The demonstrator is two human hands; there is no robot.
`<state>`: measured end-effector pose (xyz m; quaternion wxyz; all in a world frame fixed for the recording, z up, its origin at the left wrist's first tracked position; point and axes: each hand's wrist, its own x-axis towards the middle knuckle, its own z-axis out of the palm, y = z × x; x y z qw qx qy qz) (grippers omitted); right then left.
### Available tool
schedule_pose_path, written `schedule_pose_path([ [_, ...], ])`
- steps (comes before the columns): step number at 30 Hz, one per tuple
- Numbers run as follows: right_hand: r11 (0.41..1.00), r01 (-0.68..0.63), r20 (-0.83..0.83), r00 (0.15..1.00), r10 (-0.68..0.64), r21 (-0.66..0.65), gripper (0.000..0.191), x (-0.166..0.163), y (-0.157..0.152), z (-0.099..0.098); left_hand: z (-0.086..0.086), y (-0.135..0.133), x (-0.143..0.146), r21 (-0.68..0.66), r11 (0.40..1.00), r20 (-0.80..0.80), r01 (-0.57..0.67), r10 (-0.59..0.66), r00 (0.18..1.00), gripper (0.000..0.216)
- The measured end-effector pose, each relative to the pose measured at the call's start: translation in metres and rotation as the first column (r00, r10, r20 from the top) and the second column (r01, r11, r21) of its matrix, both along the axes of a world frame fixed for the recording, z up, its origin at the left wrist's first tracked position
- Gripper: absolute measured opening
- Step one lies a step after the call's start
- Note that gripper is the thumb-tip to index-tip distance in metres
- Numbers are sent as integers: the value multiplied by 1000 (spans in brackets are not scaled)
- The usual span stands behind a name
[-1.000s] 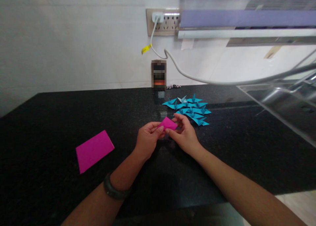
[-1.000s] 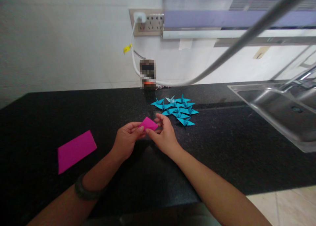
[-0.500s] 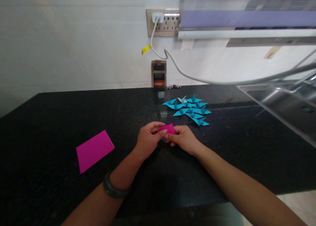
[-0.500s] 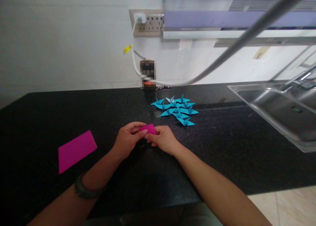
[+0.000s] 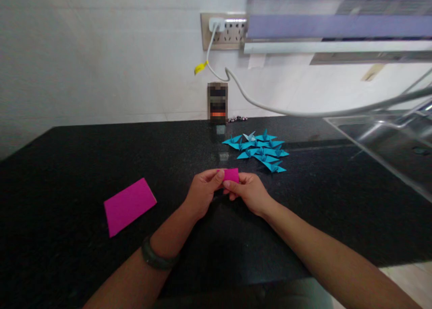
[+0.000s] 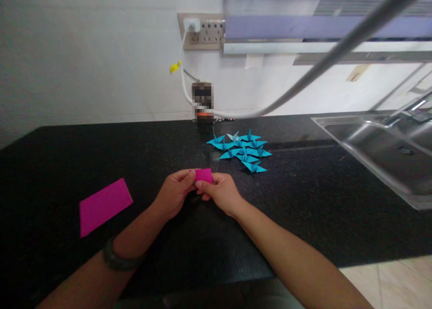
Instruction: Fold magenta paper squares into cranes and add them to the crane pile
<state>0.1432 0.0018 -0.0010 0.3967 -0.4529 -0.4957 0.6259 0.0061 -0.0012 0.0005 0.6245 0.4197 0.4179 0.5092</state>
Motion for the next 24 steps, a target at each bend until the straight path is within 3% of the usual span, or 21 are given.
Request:
schedule_pose_path([
  [3,999,-3,58,998,0,46,29,-1,0,-2,0,-1,1,-26,1000,20,-6,6,1000,24],
  [5,989,32,112,992,-49,147,27,0,0,-3,2,-1,1,-64,996,56,-60,63,996,22],
  [10,889,182,128,958,-256,420,18,6,3,-5,5,0,0,-85,995,1,-54,54,999,23],
  [14,722,113,200,922,-333,682,7,9,4,-4,3,0,0,-109,992,-36,-58,54,998,28],
  [17,570,18,237,898,-371,822,14,11,3,-3,1,0,0,-146,988,-20,-57,55,998,35],
  [20,452,-76,277,876,-395,889,20,14,2,-1,1,1,-2,-156,988,31,-15,20,999,32],
  [24,352,-201,340,852,-397,914,23,19,3,0,3,2,-5,-158,987,86,43,-30,996,28],
])
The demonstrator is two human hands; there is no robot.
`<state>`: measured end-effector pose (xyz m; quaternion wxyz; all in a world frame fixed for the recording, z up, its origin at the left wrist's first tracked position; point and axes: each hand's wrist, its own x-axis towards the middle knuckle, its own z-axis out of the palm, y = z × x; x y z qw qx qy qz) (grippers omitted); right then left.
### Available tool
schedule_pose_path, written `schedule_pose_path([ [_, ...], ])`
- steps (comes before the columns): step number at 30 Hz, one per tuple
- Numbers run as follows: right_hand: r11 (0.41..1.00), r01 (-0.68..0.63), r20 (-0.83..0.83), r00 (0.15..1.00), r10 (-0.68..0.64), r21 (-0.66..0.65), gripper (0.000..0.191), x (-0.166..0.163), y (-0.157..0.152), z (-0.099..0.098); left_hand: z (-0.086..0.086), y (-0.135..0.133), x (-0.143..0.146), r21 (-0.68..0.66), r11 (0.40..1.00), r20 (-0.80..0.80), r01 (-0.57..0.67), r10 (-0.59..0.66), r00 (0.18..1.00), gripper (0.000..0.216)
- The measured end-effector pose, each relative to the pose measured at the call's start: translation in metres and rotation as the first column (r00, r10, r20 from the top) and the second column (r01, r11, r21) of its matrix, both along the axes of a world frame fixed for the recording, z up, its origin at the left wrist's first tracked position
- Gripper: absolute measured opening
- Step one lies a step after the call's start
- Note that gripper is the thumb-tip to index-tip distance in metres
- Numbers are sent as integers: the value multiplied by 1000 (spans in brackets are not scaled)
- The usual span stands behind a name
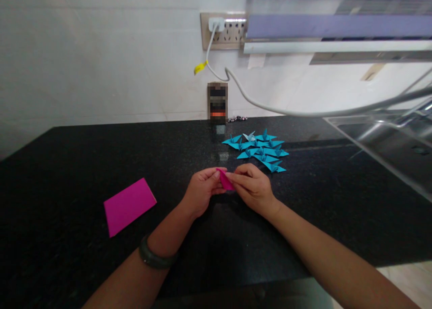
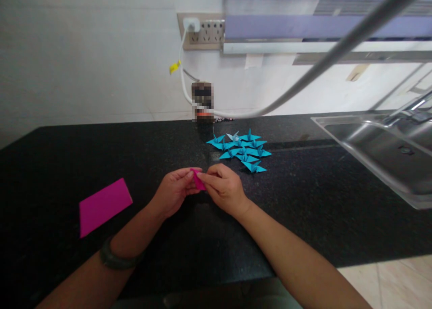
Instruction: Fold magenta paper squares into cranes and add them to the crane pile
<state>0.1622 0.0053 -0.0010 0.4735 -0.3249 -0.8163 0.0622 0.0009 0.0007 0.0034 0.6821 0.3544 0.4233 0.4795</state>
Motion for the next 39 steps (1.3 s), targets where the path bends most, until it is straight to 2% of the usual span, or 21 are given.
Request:
schedule_pose_path([
  [5,996,-66,144,988,57,60,24,6,4,-1,4,1,-3,-30,999,54,37,-35,998,22],
  [13,994,-105,252,963,92,39,21,10,7,3,7,2,-4,-57,997,62,58,-54,997,19],
  [18,993,-118,249,962,110,18,21,9,6,4,7,1,-3,-44,998,36,51,-49,998,21],
  [23,990,-137,247,959,140,-28,20,8,4,7,3,0,-1,14,1000,-70,26,-25,997,25],
  [27,970,-175,98,976,193,-168,15,3,1,9,2,-1,1,58,998,-154,-24,33,988,26],
  [30,916,-158,-113,986,124,-369,17,-2,1,7,3,-2,3,102,994,-234,-29,52,971,26],
  [32,846,-140,-203,978,38,-515,12,-5,2,2,3,-2,3,122,992,-262,-21,53,964,25],
  [36,647,-169,-235,972,-16,-744,19,-7,4,-6,4,-2,4,136,990,-279,-30,67,958,24],
  [39,558,-180,-228,974,-16,-810,24,-6,5,-6,3,-2,4,153,987,-281,-48,90,955,23],
])
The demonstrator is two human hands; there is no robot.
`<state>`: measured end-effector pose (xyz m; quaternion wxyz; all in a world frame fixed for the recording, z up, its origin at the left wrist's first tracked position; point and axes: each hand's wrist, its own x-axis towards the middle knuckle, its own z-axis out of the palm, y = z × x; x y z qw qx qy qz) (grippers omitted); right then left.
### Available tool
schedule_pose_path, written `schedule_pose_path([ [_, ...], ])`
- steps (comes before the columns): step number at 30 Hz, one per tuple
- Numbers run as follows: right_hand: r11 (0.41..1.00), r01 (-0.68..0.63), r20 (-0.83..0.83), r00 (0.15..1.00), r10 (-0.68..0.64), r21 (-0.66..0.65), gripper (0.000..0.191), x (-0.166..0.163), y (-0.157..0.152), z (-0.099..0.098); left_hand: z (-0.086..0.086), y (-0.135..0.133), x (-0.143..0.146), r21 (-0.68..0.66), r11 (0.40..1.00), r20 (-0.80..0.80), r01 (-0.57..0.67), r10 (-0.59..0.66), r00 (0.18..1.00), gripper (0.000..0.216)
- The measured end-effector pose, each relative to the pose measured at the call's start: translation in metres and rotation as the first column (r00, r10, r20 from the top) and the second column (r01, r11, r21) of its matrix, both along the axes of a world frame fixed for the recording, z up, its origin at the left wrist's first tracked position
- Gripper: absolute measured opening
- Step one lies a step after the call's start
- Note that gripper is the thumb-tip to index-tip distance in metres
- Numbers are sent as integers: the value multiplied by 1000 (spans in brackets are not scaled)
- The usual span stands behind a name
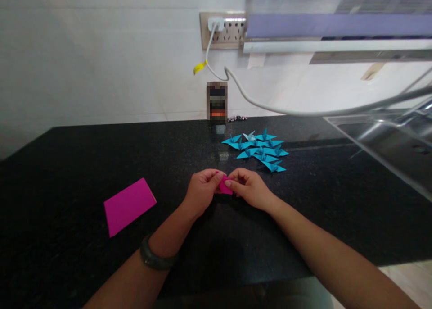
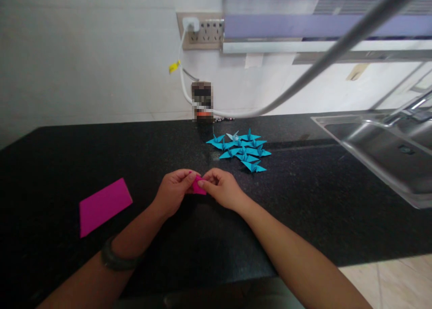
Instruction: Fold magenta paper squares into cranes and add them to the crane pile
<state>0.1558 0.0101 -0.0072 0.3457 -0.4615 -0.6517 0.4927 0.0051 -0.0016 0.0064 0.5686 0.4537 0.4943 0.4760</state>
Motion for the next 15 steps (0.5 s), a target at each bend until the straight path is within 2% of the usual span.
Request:
schedule_pose_path([
  [5,999,12,-6,1000,-12,-47,29,-1,-2,5,-2,-1,-1,73,996,-74,-52,58,996,19],
  [10,995,-15,-53,999,10,-95,32,-1,-2,3,-3,1,-1,151,987,-115,-55,73,991,19],
  [15,997,-14,-85,996,8,-80,32,-1,-2,3,-2,1,1,19,999,-20,-47,47,999,26],
])
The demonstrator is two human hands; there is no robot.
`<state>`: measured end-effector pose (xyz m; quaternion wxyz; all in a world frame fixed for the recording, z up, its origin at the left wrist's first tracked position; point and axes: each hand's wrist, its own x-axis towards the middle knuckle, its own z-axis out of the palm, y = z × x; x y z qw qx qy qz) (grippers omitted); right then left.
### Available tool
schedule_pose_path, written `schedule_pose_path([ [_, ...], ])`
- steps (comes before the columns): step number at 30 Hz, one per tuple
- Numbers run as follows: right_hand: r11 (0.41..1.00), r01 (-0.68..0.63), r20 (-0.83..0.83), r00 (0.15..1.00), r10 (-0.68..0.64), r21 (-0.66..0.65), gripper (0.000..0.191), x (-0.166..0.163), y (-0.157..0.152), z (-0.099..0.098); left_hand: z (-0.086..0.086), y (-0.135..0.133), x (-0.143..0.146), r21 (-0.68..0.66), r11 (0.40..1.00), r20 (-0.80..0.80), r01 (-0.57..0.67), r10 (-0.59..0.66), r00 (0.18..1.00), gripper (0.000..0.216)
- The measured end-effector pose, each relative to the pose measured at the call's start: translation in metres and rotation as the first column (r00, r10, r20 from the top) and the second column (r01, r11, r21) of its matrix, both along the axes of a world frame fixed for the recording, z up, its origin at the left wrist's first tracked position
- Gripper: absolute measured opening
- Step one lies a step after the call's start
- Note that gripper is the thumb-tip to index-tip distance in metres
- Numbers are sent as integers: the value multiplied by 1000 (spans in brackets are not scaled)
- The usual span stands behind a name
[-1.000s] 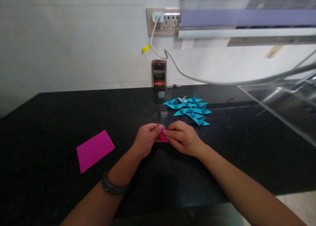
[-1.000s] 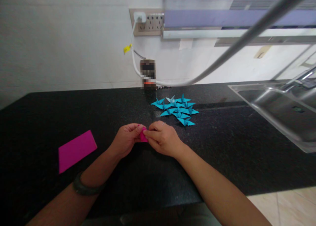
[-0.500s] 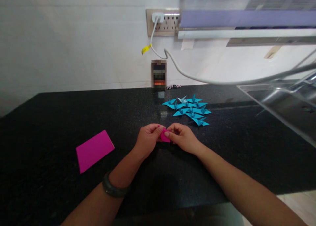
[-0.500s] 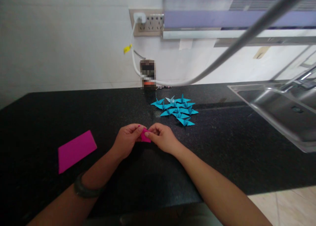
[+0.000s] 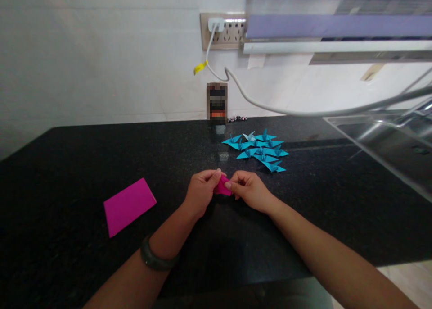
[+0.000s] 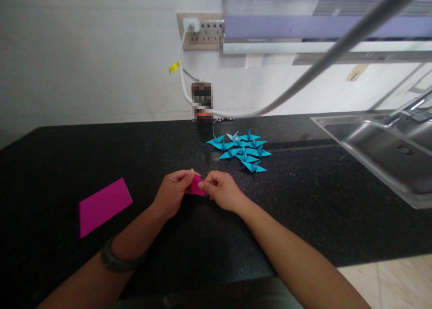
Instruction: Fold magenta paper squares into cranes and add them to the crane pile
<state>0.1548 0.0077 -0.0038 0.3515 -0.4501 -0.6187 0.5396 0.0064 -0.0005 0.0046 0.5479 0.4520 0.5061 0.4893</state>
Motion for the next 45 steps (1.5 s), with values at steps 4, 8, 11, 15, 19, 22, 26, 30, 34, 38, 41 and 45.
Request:
schedule_pose_path([
  [4,999,19,-10,1000,-18,49,30,2,0,2,2,0,0,6,1000,-3,12,-12,1000,24],
  [8,998,8,7,1000,-8,62,27,3,1,2,3,-1,0,18,998,11,56,-56,998,18],
  [11,996,5,43,999,-9,92,24,4,2,1,2,-1,0,17,997,10,74,-74,997,18],
  [15,995,-8,53,999,3,100,22,4,2,-1,1,-1,1,17,998,-17,61,-61,998,21],
  [19,998,-29,39,999,27,49,22,5,2,0,0,-1,1,14,998,-26,54,-54,998,20],
  [22,999,-52,13,999,51,10,24,6,3,0,1,-1,1,15,999,-33,49,-49,998,19],
  [26,997,-79,-13,997,79,-18,26,8,4,1,2,-1,1,-4,999,-34,47,-47,998,19],
  [30,994,-107,-32,994,106,-35,25,9,5,2,1,-1,0,-14,998,-29,62,-62,998,19],
  [34,994,-108,-21,994,107,-35,25,9,4,1,2,-2,0,-4,998,-41,66,-66,997,19],
  [38,992,-116,-13,993,115,-48,24,6,2,2,3,-3,0,17,999,-73,34,-33,997,18],
  [41,991,-121,-27,992,119,-62,24,5,2,3,0,-1,-1,-6,999,-20,45,-45,999,26],
  [45,990,-102,-37,994,99,-93,25,6,3,4,-2,1,-1,-69,992,77,104,-98,992,42],
])
